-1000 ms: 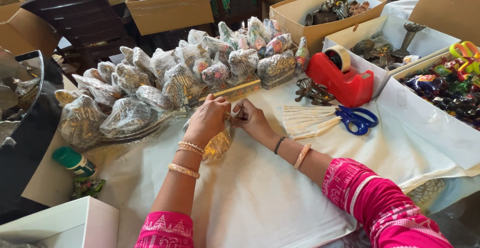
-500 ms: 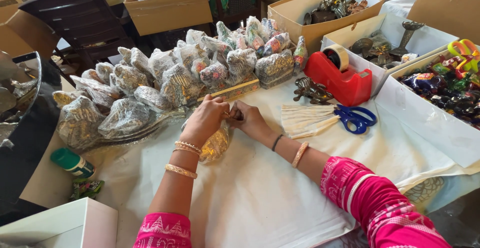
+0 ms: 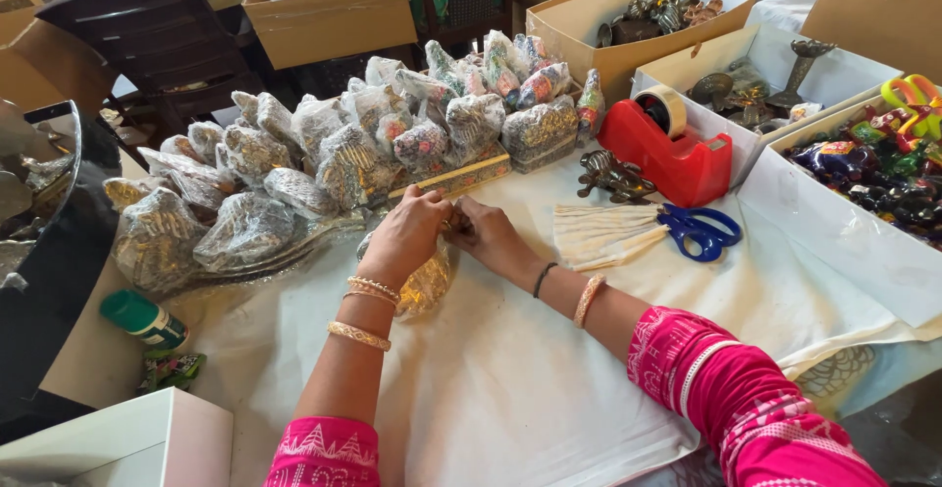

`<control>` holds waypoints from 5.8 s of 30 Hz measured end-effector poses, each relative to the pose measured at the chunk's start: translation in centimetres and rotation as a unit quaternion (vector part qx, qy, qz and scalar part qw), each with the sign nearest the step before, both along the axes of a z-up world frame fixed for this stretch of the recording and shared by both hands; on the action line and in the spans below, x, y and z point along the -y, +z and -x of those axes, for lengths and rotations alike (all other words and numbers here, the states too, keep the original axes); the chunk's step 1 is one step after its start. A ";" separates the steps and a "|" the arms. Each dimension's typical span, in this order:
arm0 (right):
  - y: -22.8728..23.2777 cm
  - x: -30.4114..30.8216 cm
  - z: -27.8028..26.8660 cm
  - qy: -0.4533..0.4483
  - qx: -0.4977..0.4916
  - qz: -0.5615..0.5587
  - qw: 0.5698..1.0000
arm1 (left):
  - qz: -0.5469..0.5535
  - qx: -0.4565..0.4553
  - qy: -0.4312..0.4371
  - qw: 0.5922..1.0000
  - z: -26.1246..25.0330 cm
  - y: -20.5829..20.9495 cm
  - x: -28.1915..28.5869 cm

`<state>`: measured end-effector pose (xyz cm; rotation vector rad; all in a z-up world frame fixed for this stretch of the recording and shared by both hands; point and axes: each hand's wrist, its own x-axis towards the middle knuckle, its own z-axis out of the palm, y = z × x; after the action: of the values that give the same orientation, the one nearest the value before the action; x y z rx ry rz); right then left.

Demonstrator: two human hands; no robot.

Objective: The person wraps a small decorative figurine in bubble wrap, securing it with adhesive tape. They then place the wrapped item into a white box and retrieve a new sheet of bubble wrap to continue the process.

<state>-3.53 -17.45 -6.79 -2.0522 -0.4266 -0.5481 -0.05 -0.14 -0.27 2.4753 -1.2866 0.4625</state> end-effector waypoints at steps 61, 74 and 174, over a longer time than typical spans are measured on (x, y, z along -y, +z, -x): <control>3.2 38.9 3.0 -0.461 -0.049 0.351 0.813 | 0.007 -0.015 0.022 1.000 0.6 0.7 0.1; 6.1 33.4 6.6 -0.358 0.028 0.068 0.931 | 0.003 -0.022 0.024 0.999 0.9 0.9 0.1; 0.8 0.3 1.9 0.028 0.142 0.177 0.974 | 0.015 -0.018 -0.009 1.000 0.0 0.2 -0.1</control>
<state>-5.46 -17.71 -5.98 -2.2975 -0.7956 -0.7804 -0.01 -0.07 -0.02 2.4345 -1.2787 0.4284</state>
